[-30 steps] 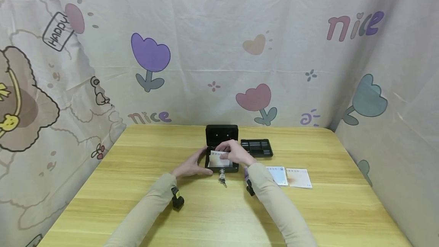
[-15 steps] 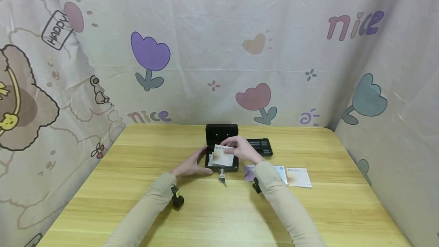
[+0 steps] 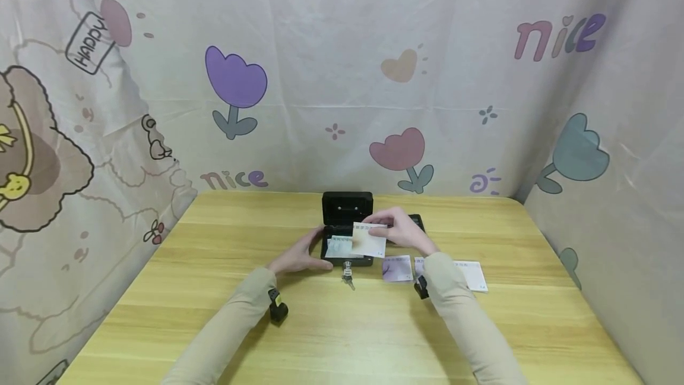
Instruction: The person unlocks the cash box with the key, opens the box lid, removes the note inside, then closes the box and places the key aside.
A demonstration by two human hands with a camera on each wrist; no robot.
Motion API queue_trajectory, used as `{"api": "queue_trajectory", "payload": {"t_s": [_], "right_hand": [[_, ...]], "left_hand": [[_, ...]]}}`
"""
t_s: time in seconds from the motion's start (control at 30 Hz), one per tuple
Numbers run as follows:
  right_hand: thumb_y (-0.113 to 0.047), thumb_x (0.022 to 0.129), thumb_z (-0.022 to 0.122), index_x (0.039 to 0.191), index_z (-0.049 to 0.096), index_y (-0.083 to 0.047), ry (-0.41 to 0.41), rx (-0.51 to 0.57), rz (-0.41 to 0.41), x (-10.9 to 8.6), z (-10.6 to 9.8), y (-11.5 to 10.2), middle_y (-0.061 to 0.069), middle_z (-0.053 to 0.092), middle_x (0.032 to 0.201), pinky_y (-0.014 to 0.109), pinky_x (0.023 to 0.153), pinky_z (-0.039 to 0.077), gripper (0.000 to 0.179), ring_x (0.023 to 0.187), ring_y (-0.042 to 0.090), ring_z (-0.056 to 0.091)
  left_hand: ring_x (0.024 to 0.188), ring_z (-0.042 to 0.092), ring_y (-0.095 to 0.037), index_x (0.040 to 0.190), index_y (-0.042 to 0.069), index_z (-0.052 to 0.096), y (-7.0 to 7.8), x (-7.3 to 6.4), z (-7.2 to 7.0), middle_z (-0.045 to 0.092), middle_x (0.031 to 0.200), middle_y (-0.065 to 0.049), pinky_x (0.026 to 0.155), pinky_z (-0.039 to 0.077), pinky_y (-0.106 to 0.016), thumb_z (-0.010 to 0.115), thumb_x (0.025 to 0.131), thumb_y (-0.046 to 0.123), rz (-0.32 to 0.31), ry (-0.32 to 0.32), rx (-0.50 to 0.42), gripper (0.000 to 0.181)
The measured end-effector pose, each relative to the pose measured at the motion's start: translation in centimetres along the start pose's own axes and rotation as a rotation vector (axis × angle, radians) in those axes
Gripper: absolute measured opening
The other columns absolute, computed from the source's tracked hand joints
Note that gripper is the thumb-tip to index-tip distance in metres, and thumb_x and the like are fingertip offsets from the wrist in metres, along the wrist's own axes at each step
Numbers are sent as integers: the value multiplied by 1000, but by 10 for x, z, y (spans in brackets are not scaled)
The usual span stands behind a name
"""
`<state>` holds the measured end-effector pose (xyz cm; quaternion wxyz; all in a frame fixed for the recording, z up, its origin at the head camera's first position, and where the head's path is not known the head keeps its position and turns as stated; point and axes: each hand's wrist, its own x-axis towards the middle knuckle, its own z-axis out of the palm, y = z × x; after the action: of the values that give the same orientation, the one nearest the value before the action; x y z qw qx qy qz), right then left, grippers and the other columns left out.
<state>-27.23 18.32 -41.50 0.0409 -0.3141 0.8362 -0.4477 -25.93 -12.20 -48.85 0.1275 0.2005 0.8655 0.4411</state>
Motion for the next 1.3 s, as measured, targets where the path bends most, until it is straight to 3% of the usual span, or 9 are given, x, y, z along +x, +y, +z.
{"api": "queue_trajectory", "payload": {"t_s": [0.2, 0.5, 0.77, 0.93, 1.3], "right_hand": [[-8, 92, 71, 116, 74, -1, 23, 28, -1, -14, -13, 4, 19, 72, 111, 20, 77, 57, 25, 89, 8, 64], [-12, 92, 72, 121, 67, 6, 111, 114, 122, -42, -33, 9, 25, 69, 124, 22, 86, 58, 35, 98, 1, 68], [-12, 88, 76, 115, 65, 9, 219, 170, 172, -68, -54, 19, -17, 73, 99, 21, 83, 58, 35, 93, 5, 70], [-9, 89, 75, 113, 66, 10, 265, 157, 178, -82, -67, 26, -20, 73, 95, 20, 76, 57, 32, 86, 2, 69], [-15, 92, 74, 119, 67, 5, 299, 86, 259, -107, -88, 38, -24, 71, 99, 16, 78, 53, 35, 88, -1, 66]], "left_hand": [[155, 21, -39, 161, 4, 13, 0, 0, 0, 16, 169, -19, 128, 20, -55, 87, 78, 30, 1, -1, 11, 115], [155, 21, -38, 161, 4, 15, -3, 2, 2, 16, 169, -19, 128, 20, -55, 88, 77, 31, 15, 3, 11, 115], [155, 20, -39, 161, 4, 13, -1, 1, 1, 15, 169, -19, 128, 20, -56, 87, 78, 31, 7, -1, 8, 115], [156, 19, -37, 161, 5, 14, -1, 1, 1, 15, 169, -17, 128, 19, -53, 87, 78, 31, 3, -4, 9, 115], [155, 21, -38, 161, 5, 15, -3, 1, 0, 17, 168, -19, 128, 20, -55, 88, 76, 31, 5, 4, 0, 115]]}}
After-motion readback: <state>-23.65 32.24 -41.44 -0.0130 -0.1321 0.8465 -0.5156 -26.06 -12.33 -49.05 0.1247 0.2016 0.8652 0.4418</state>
